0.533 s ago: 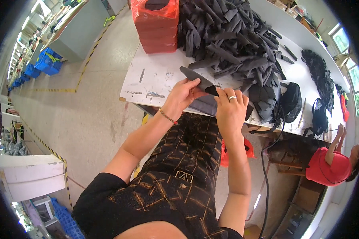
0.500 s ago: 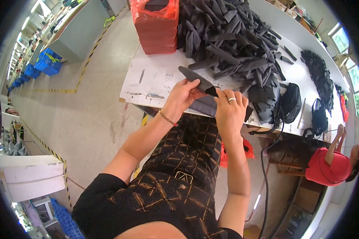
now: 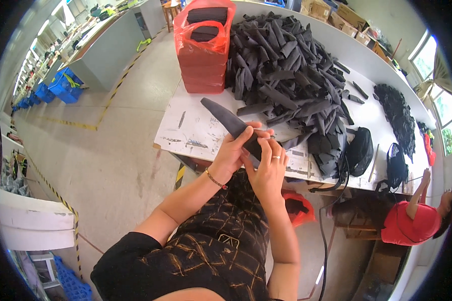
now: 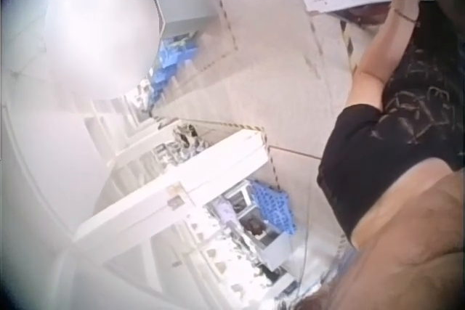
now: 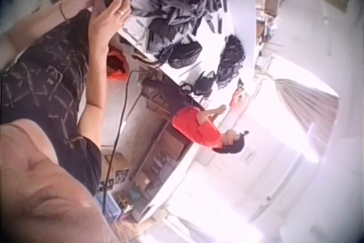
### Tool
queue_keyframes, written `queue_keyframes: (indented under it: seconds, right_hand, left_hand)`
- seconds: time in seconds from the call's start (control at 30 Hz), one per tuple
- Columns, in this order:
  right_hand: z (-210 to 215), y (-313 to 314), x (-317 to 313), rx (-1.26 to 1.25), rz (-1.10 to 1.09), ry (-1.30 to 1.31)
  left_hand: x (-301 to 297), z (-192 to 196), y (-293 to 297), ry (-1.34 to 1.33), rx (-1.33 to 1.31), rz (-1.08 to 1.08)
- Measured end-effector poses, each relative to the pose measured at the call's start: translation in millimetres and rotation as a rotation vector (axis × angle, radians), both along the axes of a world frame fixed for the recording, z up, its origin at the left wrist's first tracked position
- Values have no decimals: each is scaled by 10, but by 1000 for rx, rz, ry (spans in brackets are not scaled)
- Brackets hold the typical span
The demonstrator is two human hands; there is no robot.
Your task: Assembling grey foam or fabric padding components at a workbench.
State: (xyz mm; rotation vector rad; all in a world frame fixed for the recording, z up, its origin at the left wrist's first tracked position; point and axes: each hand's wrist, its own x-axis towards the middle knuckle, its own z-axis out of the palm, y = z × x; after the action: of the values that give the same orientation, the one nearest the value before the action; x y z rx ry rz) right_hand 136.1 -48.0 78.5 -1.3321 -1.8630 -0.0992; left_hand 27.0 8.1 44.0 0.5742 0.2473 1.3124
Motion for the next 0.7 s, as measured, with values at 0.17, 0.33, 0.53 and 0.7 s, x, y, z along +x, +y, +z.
queue_keyframes:
  seconds: [0.17,0.33,0.53,0.7]
  right_hand:
    - [-290,-33,173,-76,75,52]
    - [-185,-12,128,-127,132,21]
    - [-282,29,208,-241,190,61]
    - [-298,22,332,-235,218,79]
  left_hand:
    - [186,-175,-46,-7,-23,13]
    - [96,-202,-70,1,-152,27]
    - [222,-288,-144,-28,-147,20]
    - [14,-56,-65,-35,-181,107]
